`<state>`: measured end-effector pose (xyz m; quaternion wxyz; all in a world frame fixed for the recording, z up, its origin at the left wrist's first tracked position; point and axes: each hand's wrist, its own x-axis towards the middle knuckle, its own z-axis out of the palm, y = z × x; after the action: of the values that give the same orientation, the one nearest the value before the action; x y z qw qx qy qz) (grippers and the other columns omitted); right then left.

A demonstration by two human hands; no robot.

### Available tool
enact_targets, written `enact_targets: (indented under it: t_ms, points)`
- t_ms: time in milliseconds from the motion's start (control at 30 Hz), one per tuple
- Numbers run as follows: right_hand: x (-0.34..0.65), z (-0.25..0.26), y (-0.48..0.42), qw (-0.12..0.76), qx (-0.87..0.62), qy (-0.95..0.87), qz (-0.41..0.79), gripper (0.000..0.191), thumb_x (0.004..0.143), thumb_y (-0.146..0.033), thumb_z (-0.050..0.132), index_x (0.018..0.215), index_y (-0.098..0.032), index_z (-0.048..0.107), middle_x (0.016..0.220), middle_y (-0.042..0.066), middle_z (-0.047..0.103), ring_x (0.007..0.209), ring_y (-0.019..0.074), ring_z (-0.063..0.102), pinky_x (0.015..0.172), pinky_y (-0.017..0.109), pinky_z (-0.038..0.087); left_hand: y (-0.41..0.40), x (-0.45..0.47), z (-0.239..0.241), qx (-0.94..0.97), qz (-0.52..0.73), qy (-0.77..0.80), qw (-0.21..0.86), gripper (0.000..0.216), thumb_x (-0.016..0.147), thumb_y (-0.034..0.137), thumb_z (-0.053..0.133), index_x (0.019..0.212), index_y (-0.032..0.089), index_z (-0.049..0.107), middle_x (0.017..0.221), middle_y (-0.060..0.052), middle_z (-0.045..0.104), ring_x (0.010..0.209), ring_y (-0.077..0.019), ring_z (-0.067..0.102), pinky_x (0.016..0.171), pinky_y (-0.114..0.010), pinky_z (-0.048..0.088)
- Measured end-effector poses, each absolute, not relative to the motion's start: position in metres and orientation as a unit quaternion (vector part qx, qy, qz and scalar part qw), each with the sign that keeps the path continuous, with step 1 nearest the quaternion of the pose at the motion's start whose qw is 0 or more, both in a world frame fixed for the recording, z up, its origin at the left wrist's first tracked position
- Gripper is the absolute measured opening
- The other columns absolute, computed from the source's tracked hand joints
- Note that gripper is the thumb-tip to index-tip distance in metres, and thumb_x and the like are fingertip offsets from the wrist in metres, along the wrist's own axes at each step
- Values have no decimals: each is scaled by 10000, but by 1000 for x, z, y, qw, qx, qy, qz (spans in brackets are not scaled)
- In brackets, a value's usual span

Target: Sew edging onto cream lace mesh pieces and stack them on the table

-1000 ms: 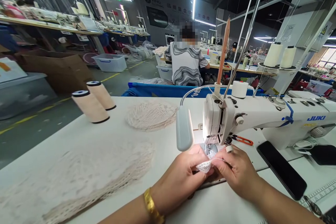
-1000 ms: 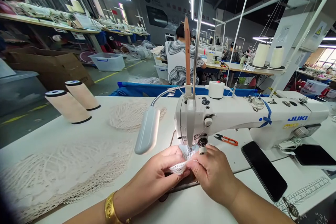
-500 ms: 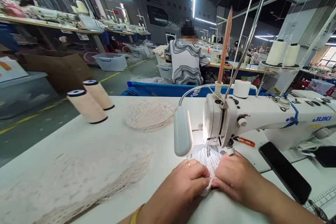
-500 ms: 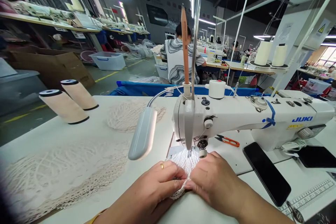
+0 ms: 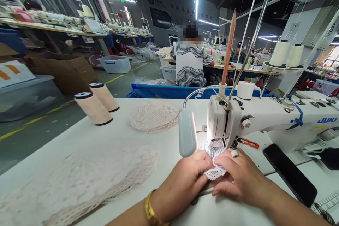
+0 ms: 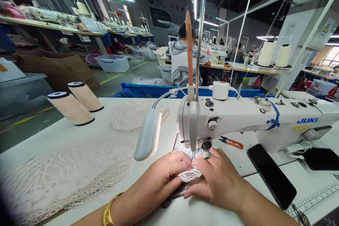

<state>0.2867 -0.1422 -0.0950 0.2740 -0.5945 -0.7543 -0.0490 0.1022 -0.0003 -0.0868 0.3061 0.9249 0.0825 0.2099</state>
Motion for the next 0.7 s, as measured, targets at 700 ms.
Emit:
enact_targets:
  t_ms: [700]
  points:
    - [285, -89, -143, 279, -569, -770, -65, 194, 1065, -184, 558, 890, -226, 627, 827, -1, 693, 802, 213, 577, 802, 347, 395, 0, 95, -78, 925, 170, 58, 335, 322, 1035, 199, 462, 942, 230, 769, 993, -34, 747, 938, -214, 692, 847, -321, 540]
